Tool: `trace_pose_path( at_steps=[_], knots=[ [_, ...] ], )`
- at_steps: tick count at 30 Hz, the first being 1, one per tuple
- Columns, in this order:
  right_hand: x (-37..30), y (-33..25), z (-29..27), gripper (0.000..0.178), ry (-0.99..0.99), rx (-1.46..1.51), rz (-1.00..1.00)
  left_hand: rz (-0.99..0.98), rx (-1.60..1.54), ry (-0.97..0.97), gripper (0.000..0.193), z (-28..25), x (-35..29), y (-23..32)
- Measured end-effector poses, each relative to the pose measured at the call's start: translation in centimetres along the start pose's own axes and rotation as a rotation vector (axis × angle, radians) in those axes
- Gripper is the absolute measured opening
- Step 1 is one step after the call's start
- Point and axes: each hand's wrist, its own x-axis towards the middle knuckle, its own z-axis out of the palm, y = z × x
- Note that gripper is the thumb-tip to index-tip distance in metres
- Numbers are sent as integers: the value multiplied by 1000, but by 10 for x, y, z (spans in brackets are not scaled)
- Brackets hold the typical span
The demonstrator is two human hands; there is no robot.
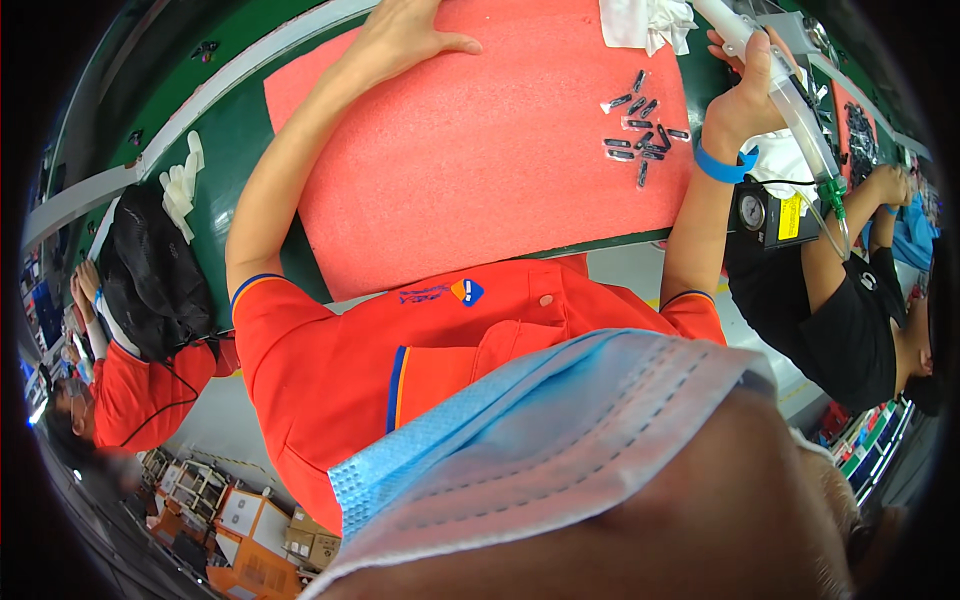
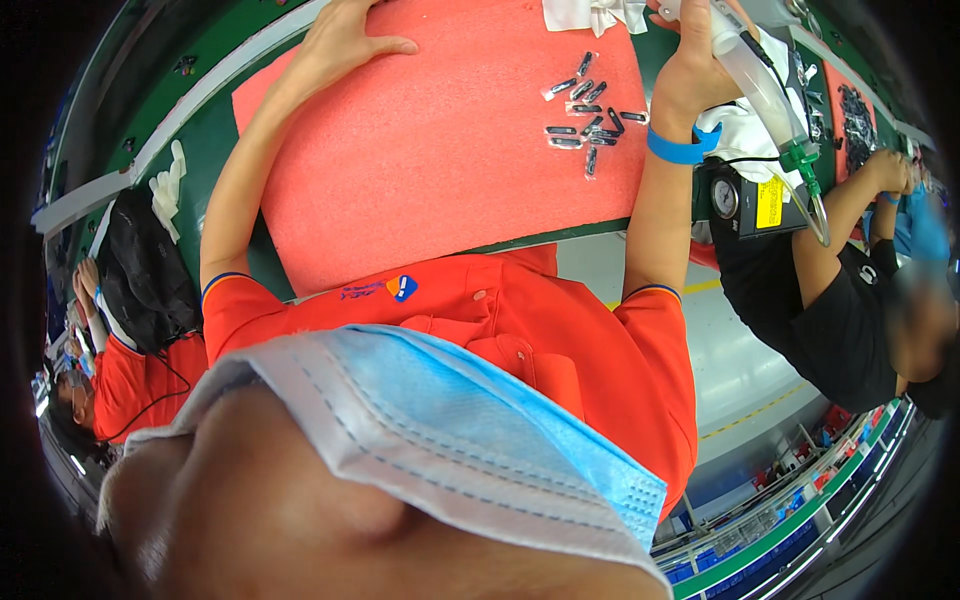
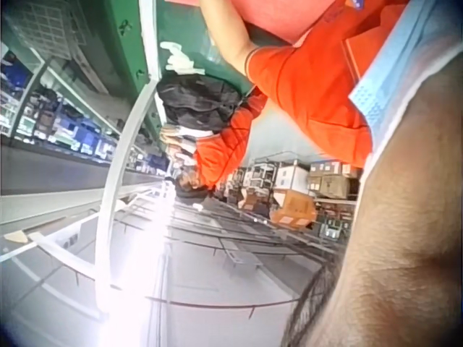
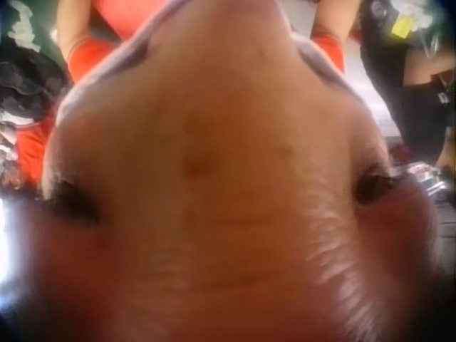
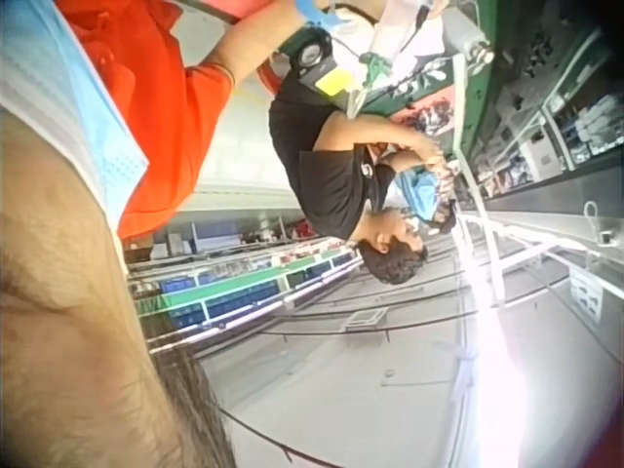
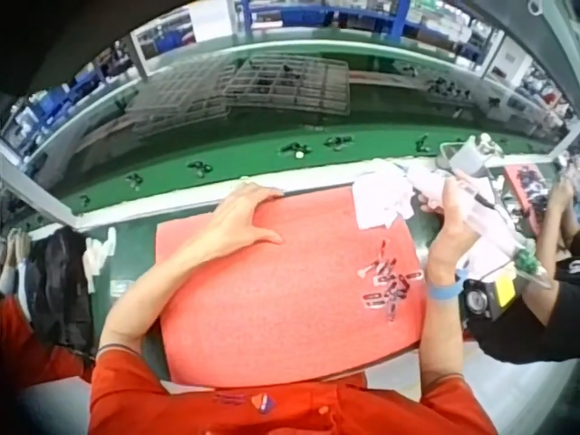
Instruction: Applying adhesive or paste to small electronic components using a manual dispenser on an assembly line.
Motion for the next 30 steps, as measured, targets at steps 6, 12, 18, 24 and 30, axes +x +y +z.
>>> trace_pose_path(
  at_steps=[6,12,18,24,30],
  knots=[
    [-1,-16,14,33,-17,-11,-27,93,49,126,72,27,20,-4],
    [3,-24,24,37,-42,24,-74,161,17,64,62,25,52,-20],
    [-14,-13,27,41,24,21,-24,139,53,368,9,20,120,-12],
    [-28,-4,25,39,25,-66,-84,262,347,358,15,90,216,-16],
    [-27,-3,25,38,-66,-172,-131,134,413,309,13,101,244,-39]
  ],
)
